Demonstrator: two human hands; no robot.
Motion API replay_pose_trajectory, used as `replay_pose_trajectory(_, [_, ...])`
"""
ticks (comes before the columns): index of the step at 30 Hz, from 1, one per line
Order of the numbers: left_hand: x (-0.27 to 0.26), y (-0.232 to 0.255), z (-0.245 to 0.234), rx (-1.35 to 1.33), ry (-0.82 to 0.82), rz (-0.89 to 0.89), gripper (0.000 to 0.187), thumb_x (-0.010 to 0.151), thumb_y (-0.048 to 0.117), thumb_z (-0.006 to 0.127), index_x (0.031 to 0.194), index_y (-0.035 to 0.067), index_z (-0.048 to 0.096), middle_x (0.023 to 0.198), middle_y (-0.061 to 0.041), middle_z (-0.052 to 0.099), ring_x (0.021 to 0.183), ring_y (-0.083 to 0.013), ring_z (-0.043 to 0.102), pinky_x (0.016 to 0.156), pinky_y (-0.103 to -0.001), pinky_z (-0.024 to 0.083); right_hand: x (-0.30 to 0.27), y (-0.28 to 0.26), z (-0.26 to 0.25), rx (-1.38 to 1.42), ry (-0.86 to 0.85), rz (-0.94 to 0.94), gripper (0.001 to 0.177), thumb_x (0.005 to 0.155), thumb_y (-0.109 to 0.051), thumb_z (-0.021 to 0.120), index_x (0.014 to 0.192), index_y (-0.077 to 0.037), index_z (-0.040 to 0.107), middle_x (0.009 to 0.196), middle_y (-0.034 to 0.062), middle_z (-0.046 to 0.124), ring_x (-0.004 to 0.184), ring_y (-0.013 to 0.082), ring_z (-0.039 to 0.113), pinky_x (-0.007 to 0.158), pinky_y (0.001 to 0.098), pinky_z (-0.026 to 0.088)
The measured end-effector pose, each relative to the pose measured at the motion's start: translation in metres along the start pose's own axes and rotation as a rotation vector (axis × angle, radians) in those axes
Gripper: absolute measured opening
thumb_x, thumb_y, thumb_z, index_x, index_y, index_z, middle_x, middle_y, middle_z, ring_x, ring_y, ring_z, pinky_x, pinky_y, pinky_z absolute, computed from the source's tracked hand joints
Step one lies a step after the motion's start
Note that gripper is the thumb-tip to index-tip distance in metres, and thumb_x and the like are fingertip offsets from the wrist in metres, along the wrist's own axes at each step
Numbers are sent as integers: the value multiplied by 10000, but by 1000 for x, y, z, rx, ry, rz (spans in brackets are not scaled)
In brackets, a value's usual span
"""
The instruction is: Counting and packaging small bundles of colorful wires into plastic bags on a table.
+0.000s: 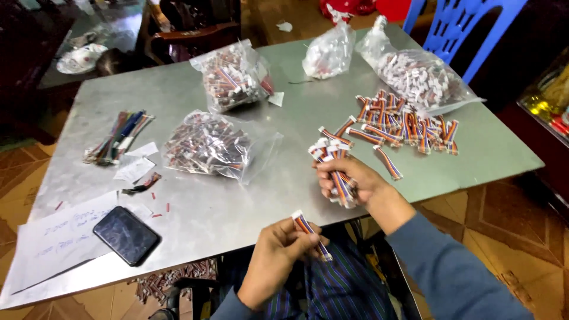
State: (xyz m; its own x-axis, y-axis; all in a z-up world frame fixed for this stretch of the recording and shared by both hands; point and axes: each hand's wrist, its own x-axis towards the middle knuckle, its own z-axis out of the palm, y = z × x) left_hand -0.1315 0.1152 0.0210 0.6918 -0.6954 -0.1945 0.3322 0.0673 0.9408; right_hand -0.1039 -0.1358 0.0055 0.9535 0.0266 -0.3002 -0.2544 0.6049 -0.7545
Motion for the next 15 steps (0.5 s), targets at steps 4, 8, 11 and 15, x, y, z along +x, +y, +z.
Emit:
replay_pose_trajectory(4, [3, 28, -1, 66, 83, -46, 190, 909, 111, 724, 1051, -3, 779, 863, -173, 837, 644, -123, 641, 613, -215, 456, -31, 1, 16, -55, -80, -65, 169, 897, -50, 670, 1040, 35, 639, 658, 68, 605, 534, 160, 620, 508, 361, 554])
replay_pose_trajectory(8, [5, 31, -2, 42, 80, -73, 187, 950, 108, 668, 1080, 17, 767, 842, -168, 826, 581, -112, 587, 550, -214, 398, -49, 12, 31, -82, -15, -30, 192, 864, -33, 716, 1023, 62, 666, 649, 88, 633, 518, 165, 628, 503, 348, 573])
replay_pose_trajectory(11, [7, 26, -5, -43, 10, -36, 258, 980, 208, 632, 1141, 32, 730, 735, -184, 760, 533, -139, 565, 496, -228, 370, -54, 24, 39, -108, -5, 22, 187, 856, -29, 746, 1011, 50, 675, 609, 118, 644, 489, 189, 631, 518, 333, 604])
replay_pose_trajectory(15, [10, 19, -7, -183, -49, -73, 238, 992, 246, 646, 1010, 29, 741, 756, -132, 756, 572, -98, 578, 516, -211, 381, -55, 33, 56, -150, 170, -24, 145, 841, -10, 751, 922, 97, 698, 581, 138, 576, 454, 199, 538, 456, 322, 481])
